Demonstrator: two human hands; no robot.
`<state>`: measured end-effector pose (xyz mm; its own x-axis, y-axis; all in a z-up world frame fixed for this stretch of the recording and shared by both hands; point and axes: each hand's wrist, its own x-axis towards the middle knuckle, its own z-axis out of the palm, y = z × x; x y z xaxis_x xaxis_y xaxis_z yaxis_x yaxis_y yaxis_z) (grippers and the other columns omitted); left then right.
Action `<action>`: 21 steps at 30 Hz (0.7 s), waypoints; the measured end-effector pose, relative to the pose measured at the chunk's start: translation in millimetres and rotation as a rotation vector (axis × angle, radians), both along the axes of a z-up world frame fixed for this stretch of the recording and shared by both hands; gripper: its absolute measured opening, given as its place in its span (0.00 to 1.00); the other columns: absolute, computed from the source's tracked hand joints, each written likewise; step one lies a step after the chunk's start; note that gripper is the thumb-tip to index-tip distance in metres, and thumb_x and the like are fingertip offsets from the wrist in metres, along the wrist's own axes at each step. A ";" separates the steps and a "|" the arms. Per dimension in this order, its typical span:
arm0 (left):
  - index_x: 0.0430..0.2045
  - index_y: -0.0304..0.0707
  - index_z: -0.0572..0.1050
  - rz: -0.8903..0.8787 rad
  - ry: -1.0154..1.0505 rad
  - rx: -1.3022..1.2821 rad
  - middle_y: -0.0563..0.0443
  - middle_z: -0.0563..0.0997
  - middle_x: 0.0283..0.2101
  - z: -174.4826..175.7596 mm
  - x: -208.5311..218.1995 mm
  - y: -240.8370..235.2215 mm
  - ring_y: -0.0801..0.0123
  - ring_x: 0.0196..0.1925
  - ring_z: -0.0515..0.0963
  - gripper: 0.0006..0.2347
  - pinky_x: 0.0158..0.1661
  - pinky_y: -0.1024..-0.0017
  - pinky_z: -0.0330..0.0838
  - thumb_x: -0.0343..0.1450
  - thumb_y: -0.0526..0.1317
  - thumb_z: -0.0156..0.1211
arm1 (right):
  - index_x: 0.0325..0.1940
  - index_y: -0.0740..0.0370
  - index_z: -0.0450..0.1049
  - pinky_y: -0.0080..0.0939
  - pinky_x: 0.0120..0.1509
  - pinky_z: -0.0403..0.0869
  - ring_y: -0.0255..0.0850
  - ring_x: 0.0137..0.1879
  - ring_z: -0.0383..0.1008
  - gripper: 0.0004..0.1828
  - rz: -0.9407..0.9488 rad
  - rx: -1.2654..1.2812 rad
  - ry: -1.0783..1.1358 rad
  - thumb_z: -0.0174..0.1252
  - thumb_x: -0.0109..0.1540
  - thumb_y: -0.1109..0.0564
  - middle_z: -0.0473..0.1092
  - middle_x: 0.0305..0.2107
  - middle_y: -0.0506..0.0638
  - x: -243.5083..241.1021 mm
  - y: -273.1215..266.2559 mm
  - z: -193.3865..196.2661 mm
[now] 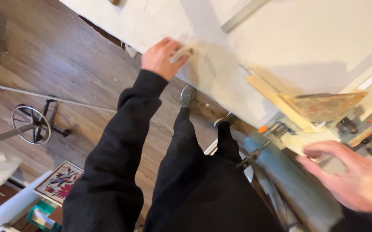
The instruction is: The person picks up white frame molding strips from a workbench, applies glue from a bottle along the edge of a strip, fits two mitered pieces together at a corner, and secures the joint in a miter clamp on the bench. They tighten the clamp, tap the joint with a hammer, then release the clamp and handle the joined corner piece.
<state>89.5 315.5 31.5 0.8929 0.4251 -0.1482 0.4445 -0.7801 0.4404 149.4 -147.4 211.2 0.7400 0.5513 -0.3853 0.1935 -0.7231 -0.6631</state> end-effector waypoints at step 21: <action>0.40 0.29 0.81 0.011 -0.008 -1.308 0.51 0.86 0.38 107.8 -70.3 26.7 0.74 0.42 0.86 0.07 0.47 0.74 0.82 0.70 0.30 0.68 | 0.51 0.66 0.80 0.31 0.45 0.79 0.32 0.41 0.79 0.09 -0.335 0.435 0.424 0.63 0.66 0.62 0.79 0.38 0.49 -61.5 287.8 -43.7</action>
<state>19.2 342.2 139.3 0.8930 -0.0213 -0.4495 0.4420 0.2282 0.8675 87.9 140.4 167.4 0.7318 0.4892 -0.4745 -0.3335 -0.3500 -0.8753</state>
